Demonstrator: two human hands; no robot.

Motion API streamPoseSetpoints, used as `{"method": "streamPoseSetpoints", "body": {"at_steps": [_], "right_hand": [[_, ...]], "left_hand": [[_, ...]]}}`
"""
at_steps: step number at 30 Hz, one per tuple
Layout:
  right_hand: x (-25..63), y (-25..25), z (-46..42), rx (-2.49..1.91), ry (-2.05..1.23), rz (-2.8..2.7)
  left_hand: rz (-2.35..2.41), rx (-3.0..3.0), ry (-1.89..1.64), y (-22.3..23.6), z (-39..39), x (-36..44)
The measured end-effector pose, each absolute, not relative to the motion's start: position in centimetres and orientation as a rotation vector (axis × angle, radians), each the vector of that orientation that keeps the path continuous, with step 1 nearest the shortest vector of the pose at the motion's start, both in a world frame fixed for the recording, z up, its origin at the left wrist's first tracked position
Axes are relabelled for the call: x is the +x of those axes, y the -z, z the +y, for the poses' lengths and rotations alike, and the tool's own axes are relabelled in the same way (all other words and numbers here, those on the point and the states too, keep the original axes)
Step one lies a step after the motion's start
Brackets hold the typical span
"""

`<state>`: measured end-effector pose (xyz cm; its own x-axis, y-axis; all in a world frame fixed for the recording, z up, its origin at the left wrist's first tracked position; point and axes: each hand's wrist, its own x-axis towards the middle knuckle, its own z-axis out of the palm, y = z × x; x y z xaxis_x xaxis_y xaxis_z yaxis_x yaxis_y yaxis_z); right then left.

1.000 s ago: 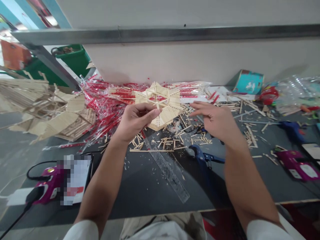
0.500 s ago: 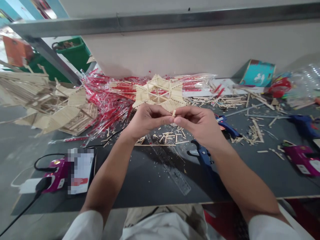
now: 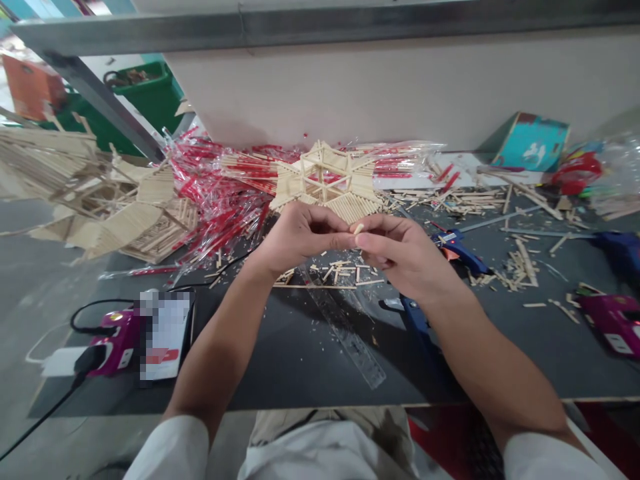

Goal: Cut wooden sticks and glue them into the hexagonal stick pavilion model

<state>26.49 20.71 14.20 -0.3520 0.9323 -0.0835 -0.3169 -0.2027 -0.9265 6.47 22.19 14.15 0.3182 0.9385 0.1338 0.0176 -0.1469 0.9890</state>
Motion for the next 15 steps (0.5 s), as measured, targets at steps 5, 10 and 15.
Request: {"method": "streamPoseSetpoints", "body": {"at_steps": [5, 10, 15], "right_hand": [[26.7, -14.1, 20.8, -0.811, -1.825, -1.033], [26.9, -13.9, 21.2, -0.765, -1.8, -1.045], [27.9, -14.4, 22.0, -0.741, -1.65, -1.087]], "left_hand": [[0.923, 1.535, -1.092, -14.3, 21.8, 7.1], [0.988, 1.628, -1.072, -15.3, 22.0, 5.5], [1.334, 1.405, -1.572, -13.7, 25.0, 0.7]]}}
